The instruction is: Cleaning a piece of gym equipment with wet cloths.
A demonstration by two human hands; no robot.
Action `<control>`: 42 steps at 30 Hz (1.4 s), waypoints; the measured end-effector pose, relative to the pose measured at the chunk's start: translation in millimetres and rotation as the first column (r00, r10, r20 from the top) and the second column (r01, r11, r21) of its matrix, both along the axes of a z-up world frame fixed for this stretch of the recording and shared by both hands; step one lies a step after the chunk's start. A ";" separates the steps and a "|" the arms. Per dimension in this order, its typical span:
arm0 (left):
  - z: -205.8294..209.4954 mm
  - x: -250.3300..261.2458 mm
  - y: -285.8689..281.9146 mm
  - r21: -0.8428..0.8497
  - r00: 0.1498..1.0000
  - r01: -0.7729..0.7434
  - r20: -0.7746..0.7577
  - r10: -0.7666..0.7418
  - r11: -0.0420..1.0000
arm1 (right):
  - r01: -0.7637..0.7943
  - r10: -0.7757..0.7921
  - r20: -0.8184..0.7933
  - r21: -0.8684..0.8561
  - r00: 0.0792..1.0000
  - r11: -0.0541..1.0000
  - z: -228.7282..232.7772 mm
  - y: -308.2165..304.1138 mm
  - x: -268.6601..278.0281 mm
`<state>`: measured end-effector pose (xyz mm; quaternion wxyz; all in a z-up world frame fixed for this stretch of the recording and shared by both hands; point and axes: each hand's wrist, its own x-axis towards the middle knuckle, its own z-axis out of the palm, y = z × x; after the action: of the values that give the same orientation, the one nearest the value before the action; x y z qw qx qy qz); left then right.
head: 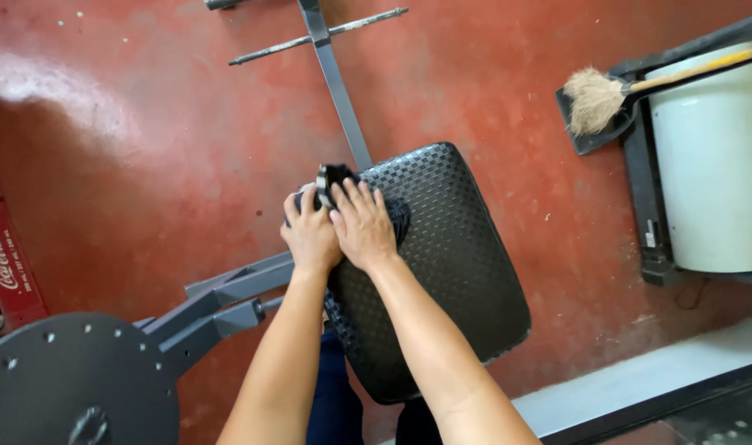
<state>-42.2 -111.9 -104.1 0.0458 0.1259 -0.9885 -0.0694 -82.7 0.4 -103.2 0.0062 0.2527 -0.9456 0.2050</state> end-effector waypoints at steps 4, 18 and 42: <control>22.3 49.8 31.5 0.103 0.988 -0.147 -0.030 0.151 0.984 | -0.070 0.073 0.052 -0.041 0.996 0.997 24.6 22.9 39.7; 137.2 212.5 165.4 0.077 0.997 0.082 -0.003 -0.082 0.994 | 0.296 -0.300 -0.003 0.176 0.954 0.939 111.9 209.1 145.0; 120.7 91.9 151.3 0.545 0.976 0.201 -0.042 -0.213 0.814 | 0.569 -0.535 -0.199 0.358 0.821 0.740 91.7 186.9 109.1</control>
<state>49.6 39.4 16.5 -0.0102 0.0263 -0.9357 -0.3517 26.4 187.3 -11.5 0.0539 -0.0348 -0.9978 -0.0154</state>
